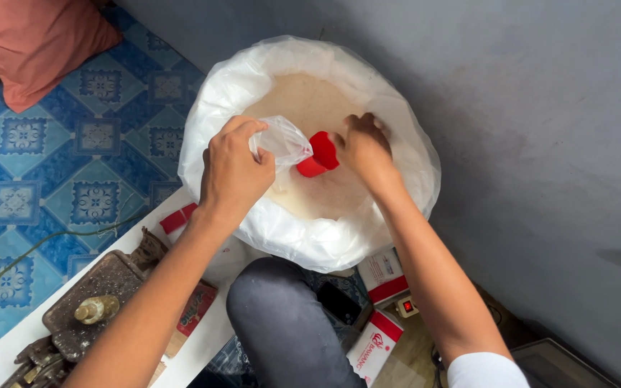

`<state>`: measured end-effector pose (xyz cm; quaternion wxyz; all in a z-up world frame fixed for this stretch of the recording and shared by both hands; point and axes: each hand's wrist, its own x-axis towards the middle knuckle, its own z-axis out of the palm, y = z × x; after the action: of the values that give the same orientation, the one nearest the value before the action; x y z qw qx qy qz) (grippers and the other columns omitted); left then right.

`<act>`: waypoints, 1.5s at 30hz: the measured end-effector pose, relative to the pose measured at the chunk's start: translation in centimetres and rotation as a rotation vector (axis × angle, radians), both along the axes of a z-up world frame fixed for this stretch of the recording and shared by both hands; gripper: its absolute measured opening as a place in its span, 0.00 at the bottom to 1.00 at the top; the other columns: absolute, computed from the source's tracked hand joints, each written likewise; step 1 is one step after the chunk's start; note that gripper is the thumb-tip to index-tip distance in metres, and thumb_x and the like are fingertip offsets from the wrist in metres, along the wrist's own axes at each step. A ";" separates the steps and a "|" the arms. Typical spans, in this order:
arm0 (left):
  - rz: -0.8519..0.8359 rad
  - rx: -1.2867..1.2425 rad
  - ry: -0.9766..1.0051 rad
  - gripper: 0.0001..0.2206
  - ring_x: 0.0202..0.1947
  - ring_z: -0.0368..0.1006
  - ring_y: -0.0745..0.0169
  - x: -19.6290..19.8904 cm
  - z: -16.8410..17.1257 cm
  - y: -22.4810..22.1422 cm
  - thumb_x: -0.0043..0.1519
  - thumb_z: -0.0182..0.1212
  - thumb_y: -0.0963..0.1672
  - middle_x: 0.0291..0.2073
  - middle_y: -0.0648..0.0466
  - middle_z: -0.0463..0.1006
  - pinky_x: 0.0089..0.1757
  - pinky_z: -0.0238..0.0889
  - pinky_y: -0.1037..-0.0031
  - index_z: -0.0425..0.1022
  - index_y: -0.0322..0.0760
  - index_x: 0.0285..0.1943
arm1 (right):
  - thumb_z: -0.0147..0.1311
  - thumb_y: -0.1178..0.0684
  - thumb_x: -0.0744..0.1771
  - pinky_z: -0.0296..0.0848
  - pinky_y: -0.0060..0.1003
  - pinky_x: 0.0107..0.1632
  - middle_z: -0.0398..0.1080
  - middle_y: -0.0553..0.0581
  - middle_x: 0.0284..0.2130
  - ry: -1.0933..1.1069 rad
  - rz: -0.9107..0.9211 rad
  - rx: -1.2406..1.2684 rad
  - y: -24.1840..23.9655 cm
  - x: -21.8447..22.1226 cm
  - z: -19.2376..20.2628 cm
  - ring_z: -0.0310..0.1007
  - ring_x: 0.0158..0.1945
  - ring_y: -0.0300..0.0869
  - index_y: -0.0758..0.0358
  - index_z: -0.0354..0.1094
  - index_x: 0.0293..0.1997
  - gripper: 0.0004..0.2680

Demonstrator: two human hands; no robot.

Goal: Packaging sugar from a large sack into smaller plastic bags, weighing them on a scale, and organizing them in a basin.

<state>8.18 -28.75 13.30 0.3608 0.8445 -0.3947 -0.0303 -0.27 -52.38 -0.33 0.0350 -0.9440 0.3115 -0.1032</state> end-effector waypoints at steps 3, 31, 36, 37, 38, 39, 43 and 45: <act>0.015 -0.068 0.006 0.17 0.47 0.74 0.37 -0.5 2.1 0.6 0.54 0.55 0.35 0.46 0.42 0.74 0.43 0.72 0.60 0.76 0.27 0.52 | 0.48 0.43 0.67 0.76 0.59 0.43 0.64 0.71 0.47 0.290 -0.101 0.200 -1.5 1.5 -1.7 0.75 0.45 0.62 0.68 0.64 0.49 0.16; 0.030 -0.070 0.030 0.21 0.49 0.75 0.39 2.6 0.3 1.8 0.54 0.58 0.37 0.53 0.41 0.73 0.44 0.72 0.61 0.72 0.29 0.59 | 0.56 0.42 0.63 0.80 0.28 0.29 0.59 0.67 0.49 0.237 0.463 -0.435 6.7 0.7 7.4 0.78 0.30 0.41 0.53 0.55 0.54 0.19; 0.015 -0.078 0.004 0.21 0.47 0.75 0.36 2.5 0.5 1.7 0.53 0.60 0.35 0.52 0.37 0.73 0.41 0.74 0.60 0.72 0.26 0.58 | 0.59 0.39 0.61 0.77 0.30 0.33 0.57 0.62 0.49 0.089 0.333 -0.679 5.4 1.6 3.3 0.71 0.35 0.42 0.44 0.56 0.60 0.23; 0.015 -0.079 0.003 0.21 0.47 0.75 0.36 2.6 0.4 1.7 0.53 0.60 0.35 0.52 0.37 0.73 0.41 0.74 0.60 0.72 0.26 0.58 | 0.59 0.39 0.61 0.77 0.30 0.33 0.57 0.62 0.49 0.088 0.332 -0.679 5.1 1.9 2.5 0.71 0.35 0.42 0.44 0.56 0.60 0.23; 0.014 -0.069 0.010 0.21 0.47 0.75 0.37 2.6 0.4 1.6 0.54 0.60 0.35 0.52 0.38 0.73 0.41 0.74 0.61 0.72 0.26 0.59 | 0.59 0.42 0.62 0.78 0.36 0.36 0.57 0.66 0.49 0.130 0.328 -0.460 4.9 2.1 1.6 0.71 0.40 0.49 0.48 0.58 0.62 0.22; 0.014 -0.059 0.018 0.21 0.47 0.76 0.38 2.6 0.3 1.5 0.54 0.61 0.36 0.52 0.38 0.73 0.41 0.74 0.61 0.72 0.27 0.59 | 0.59 0.44 0.63 0.80 0.42 0.40 0.58 0.70 0.50 0.170 0.321 -0.241 4.7 2.3 0.8 0.71 0.45 0.56 0.53 0.59 0.63 0.22; 0.026 -0.032 0.020 0.21 0.47 0.76 0.39 2.7 0.7 1.5 0.54 0.61 0.36 0.52 0.39 0.73 0.40 0.74 0.62 0.72 0.28 0.59 | 0.55 0.40 0.63 0.80 0.48 0.39 0.57 0.72 0.51 0.320 0.284 0.131 6.2 1.9 3.1 0.71 0.48 0.59 0.53 0.56 0.66 0.24; 0.025 -0.046 0.010 0.21 0.47 0.76 0.38 2.8 0.9 1.5 0.54 0.59 0.35 0.52 0.39 0.73 0.40 0.74 0.59 0.72 0.27 0.59 | 0.56 0.40 0.62 0.79 0.50 0.43 0.60 0.74 0.51 0.345 0.256 0.302 7.0 1.4 4.8 0.73 0.49 0.60 0.52 0.58 0.64 0.24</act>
<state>10.98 -27.22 14.21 0.3824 0.8407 -0.3829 -0.0207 1.18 -45.42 4.46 0.1346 -0.9634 0.2029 0.1120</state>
